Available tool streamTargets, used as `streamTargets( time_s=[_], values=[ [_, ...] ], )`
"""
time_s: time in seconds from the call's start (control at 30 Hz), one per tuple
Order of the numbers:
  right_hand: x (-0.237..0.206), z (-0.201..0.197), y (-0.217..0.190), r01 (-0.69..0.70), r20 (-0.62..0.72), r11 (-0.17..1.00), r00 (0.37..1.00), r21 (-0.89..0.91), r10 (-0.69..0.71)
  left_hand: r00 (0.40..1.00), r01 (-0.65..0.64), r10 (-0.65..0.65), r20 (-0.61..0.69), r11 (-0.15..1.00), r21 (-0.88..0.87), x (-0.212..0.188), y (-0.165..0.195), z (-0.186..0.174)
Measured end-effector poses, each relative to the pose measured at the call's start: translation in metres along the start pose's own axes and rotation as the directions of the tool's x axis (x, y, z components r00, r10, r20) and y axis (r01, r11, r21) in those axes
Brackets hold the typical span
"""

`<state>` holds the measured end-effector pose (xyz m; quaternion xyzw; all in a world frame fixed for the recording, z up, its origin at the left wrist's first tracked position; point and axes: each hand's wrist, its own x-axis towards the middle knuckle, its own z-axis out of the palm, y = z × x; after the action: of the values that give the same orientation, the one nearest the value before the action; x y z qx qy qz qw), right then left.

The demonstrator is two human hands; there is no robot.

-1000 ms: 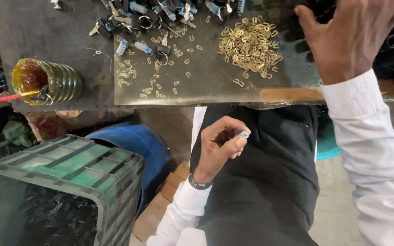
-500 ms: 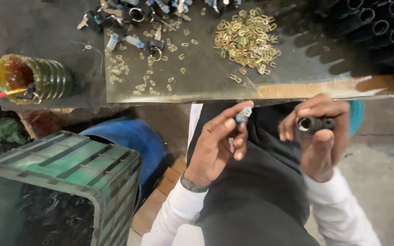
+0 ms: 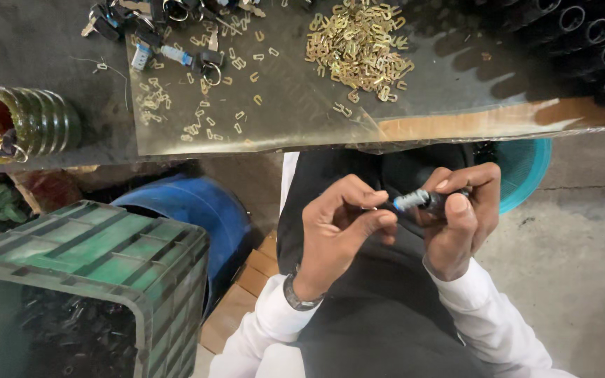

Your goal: The person sits at a workbench assembling padlock components. They pick up a small lock cylinder, insert it into a black cylindrical housing by hand, press and twist it to seat it, then place the assembled unit on the table and repeat the cycle with the next component.

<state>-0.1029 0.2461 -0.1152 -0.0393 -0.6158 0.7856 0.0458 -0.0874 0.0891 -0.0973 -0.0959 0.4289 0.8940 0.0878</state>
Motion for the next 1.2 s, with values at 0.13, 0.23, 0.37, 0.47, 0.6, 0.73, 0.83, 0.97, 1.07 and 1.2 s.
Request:
streamTargets(
  time_s=[0.13,0.23,0.37,0.47,0.6,0.73,0.83,0.97,1.07,1.2],
  values=[
    [0.0,-0.005,-0.004,0.052,0.001,0.983,0.999,-0.174,-0.053,0.977,-0.214,0.192,0.094,0.873,0.439,-0.003,0.006,0.003],
    [-0.001,-0.014,-0.013,0.159,0.166,0.83,0.983,-0.534,-0.082,0.95,-0.313,0.216,0.226,0.658,0.685,-0.008,0.009,0.0],
    [0.003,-0.025,-0.015,-0.192,0.082,0.744,0.946,-0.64,0.315,0.821,-0.571,0.167,0.547,0.28,0.772,-0.004,-0.002,-0.006],
    [0.008,-0.046,-0.008,-0.557,0.027,0.709,0.779,-0.432,0.627,0.658,-0.753,0.14,0.74,0.107,0.65,0.01,-0.011,-0.004],
    [-0.012,-0.098,-0.002,-0.215,0.058,0.753,0.946,-0.622,0.318,0.667,-0.745,0.18,0.723,0.146,0.651,0.022,0.001,0.005],
    [-0.017,-0.16,0.013,-0.196,-0.175,0.729,0.979,-0.655,0.106,0.759,-0.568,0.475,0.445,0.151,0.809,0.041,0.055,-0.02],
    [-0.005,-0.188,0.022,0.123,0.111,0.304,0.992,-0.945,-0.058,0.748,-0.318,0.61,0.262,-0.017,0.948,0.075,0.091,-0.047],
    [0.002,-0.172,0.025,0.222,0.134,0.411,0.963,-0.884,-0.232,0.651,-0.165,0.645,0.4,-0.394,0.904,0.14,0.118,-0.07],
    [-0.002,-0.13,0.01,0.068,-0.011,0.677,0.994,-0.732,-0.113,0.638,-0.104,0.626,0.449,-0.508,0.855,0.157,0.116,-0.074],
    [-0.002,-0.067,-0.016,0.156,0.156,0.774,0.985,-0.614,-0.074,0.633,-0.155,0.591,0.5,-0.537,0.83,0.16,0.117,-0.073]
  ],
)
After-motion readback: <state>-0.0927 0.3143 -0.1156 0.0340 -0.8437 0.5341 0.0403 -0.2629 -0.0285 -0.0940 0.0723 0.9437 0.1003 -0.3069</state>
